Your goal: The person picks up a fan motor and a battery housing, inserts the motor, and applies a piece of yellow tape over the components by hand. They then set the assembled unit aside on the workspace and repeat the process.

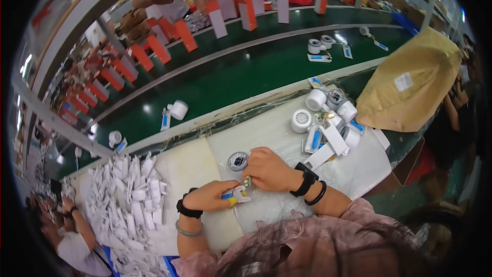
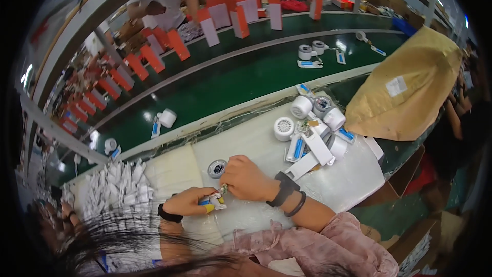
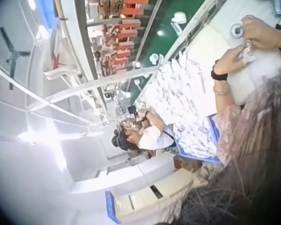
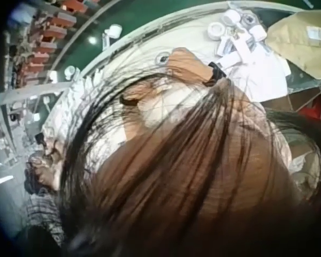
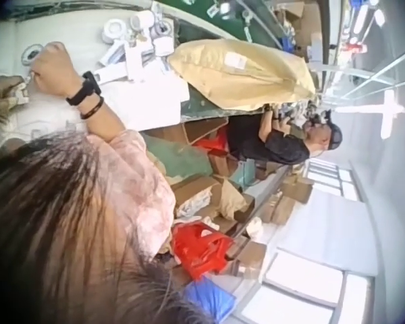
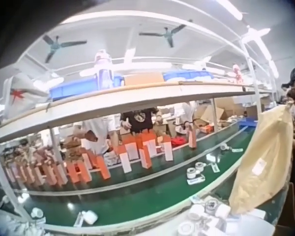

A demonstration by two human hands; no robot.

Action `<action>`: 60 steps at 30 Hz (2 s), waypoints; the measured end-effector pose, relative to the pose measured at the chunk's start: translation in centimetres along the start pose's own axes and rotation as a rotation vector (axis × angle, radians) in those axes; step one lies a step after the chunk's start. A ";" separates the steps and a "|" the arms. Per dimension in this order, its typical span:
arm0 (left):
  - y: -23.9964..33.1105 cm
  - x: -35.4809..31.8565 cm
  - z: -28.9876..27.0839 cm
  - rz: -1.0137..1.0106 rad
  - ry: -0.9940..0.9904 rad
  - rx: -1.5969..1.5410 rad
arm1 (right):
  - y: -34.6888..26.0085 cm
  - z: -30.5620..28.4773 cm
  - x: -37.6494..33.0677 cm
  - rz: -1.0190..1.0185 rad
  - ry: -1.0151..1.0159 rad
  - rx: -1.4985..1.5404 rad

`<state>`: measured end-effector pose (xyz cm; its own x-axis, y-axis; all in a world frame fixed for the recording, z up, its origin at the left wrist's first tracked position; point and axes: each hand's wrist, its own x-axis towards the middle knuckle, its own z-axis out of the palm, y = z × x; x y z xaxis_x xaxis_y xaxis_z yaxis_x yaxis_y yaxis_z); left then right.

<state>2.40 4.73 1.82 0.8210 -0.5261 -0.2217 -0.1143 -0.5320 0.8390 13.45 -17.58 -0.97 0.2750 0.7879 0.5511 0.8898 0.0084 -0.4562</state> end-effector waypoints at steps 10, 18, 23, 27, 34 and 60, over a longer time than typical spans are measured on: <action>2.2 -0.4 3.6 -0.243 0.404 0.660 | -1.3 -1.4 1.8 -0.157 0.066 -0.164; 1.8 0.4 2.3 -0.248 0.886 0.453 | -3.3 -0.6 1.8 0.020 -0.228 0.009; 1.3 1.3 2.7 -0.124 0.946 0.212 | -2.7 -0.8 1.5 0.057 -0.133 0.271; 1.4 1.5 3.2 -0.081 0.917 0.061 | -2.5 -1.0 1.5 0.049 -0.029 0.192; 1.7 1.5 2.5 -0.065 0.772 -0.375 | -2.2 -0.7 1.0 0.155 0.205 -0.094; 0.2 1.8 2.2 -0.056 0.662 -0.840 | -1.6 0.3 1.6 0.122 0.247 0.023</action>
<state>2.64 2.20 0.53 0.9821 0.0841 -0.1688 0.1475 0.2157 0.9653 12.34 -16.10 0.43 0.4623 0.6098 0.6437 0.8371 -0.0608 -0.5437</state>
